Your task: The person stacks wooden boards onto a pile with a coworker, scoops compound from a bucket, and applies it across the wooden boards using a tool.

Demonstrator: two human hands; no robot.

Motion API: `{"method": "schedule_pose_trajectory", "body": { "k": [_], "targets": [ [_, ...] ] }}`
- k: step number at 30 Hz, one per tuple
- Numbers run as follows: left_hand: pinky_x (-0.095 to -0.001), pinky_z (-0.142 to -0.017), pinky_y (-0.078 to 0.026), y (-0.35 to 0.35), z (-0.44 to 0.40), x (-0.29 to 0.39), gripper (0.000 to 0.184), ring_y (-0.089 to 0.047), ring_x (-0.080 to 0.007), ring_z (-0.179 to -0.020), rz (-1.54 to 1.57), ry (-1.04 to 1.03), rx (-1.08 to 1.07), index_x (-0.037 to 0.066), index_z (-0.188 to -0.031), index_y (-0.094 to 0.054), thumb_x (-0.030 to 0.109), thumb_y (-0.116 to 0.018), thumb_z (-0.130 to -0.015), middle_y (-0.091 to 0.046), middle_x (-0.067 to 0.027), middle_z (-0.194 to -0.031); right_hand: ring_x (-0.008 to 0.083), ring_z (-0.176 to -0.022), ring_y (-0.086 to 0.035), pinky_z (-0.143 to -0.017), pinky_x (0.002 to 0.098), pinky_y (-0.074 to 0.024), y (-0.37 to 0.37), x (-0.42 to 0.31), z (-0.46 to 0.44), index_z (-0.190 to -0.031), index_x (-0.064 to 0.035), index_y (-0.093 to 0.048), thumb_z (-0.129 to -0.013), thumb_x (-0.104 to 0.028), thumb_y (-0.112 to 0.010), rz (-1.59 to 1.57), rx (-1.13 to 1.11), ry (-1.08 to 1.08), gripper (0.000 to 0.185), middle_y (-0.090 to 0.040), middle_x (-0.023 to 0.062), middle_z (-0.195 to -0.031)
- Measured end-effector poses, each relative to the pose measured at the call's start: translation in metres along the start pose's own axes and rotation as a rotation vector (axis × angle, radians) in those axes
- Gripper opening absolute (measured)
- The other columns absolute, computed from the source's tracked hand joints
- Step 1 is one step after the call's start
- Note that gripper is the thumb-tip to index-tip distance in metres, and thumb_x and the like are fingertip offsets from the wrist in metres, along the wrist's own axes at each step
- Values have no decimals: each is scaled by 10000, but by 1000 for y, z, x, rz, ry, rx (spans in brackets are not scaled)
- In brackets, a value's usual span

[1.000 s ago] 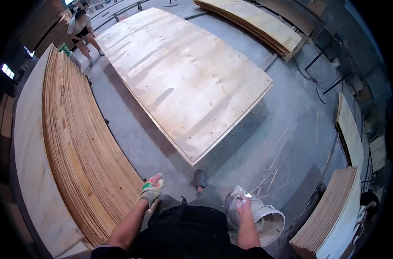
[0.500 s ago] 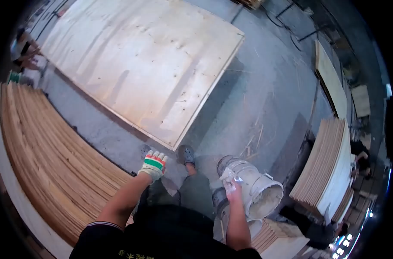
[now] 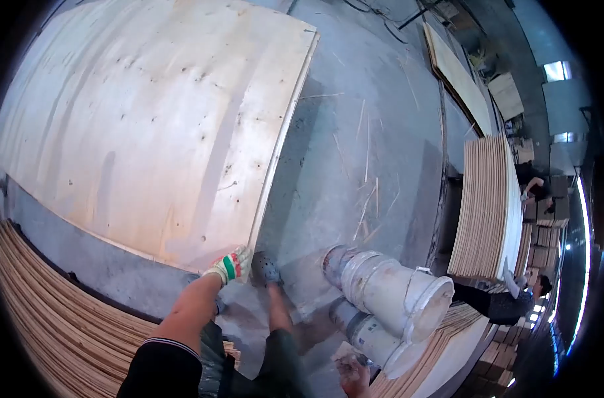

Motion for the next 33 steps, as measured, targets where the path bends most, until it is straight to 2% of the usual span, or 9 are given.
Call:
{"method": "schedule_pose_trajectory", "body": {
  "k": [4,11,14,17,20,23,27,30,33],
  "targets": [
    [-487,-1100,-389,-10,14,-2,421,-546,-311,-1268,50,2,202,70,-1189,-646,192,-569,-793,-605,-129,-1322,268,-1262,-508,-1078,415,-408,-15,43,21,-1335,-72,-561,-926,-48,-511,921,-420,552,413,-615,116,-1301],
    [-484,-1111,-373,10,29,-15,468,-530,-300,-1288,234,-35,353,96,-1255,-608,206,-571,-802,-578,-113,-1360,265,-1206,-541,-1073,425,-406,-85,14,19,-1309,-109,-583,-940,-68,-443,1175,-639,551,396,-645,110,-1240],
    [-483,-1072,-411,-22,11,1,384,-582,-304,-1205,132,-115,464,105,-1142,-649,207,-583,-779,-640,-103,-1233,310,-1147,-600,-983,455,-499,-118,-33,4,-1188,-9,-567,-904,-86,-545,562,-389,318,295,-622,165,-1199],
    [-482,-1054,-430,-21,6,2,330,-613,-298,-1138,199,-187,468,116,-1068,-673,208,-590,-762,-673,-81,-1112,284,-950,-690,-827,404,-540,-117,5,-8,-1135,-27,-623,-831,-53,-719,-377,-3,-280,320,-712,146,-1012],
    [-478,-1016,-458,-5,14,-10,269,-632,-282,-1047,303,-253,458,134,-974,-690,211,-600,-732,-666,-56,-979,300,-1085,-624,-929,496,-511,-142,-52,-31,-1180,-21,-585,-878,-67,-546,-89,-225,-244,308,-641,148,-1161],
    [-492,-981,-467,-5,22,-12,230,-632,-284,-1050,371,-209,457,150,-916,-695,216,-604,-716,-667,-53,-964,310,-1115,-604,-975,454,-489,-135,-37,-20,-1225,-1,-565,-881,-92,-554,-726,50,-736,356,-625,150,-1191],
    [-506,-965,-466,6,30,-16,212,-632,-282,-1098,352,-162,487,137,-885,-695,211,-611,-704,-690,-71,-1063,293,-978,-682,-814,403,-557,-111,16,-15,-1060,55,-650,-957,-238,-535,-234,-75,-298,331,-690,162,-1048],
    [-523,-963,-461,24,30,-22,271,-631,-286,-1112,262,-22,563,122,-975,-698,204,-601,-736,-687,-87,-1116,317,-1133,-598,-1010,453,-469,-126,19,-16,-1276,5,-532,-895,-87,-540,-511,-259,-374,392,-614,145,-1224],
    [-538,-931,-493,6,18,-7,312,-636,-303,-1114,167,20,417,126,-1051,-694,197,-605,-761,-688,-110,-1115,316,-1142,-594,-1016,454,-464,-135,-26,-20,-1282,12,-527,-900,-109,-557,-588,-94,-701,402,-609,147,-1234]
  ]
}}
Point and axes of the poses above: each hand's wrist, its own z-axis away from the middle knuckle, its own y-axis out of the back of the hand, x = y × z, the point moved 7 cm from there along -z, towards the middle knuckle
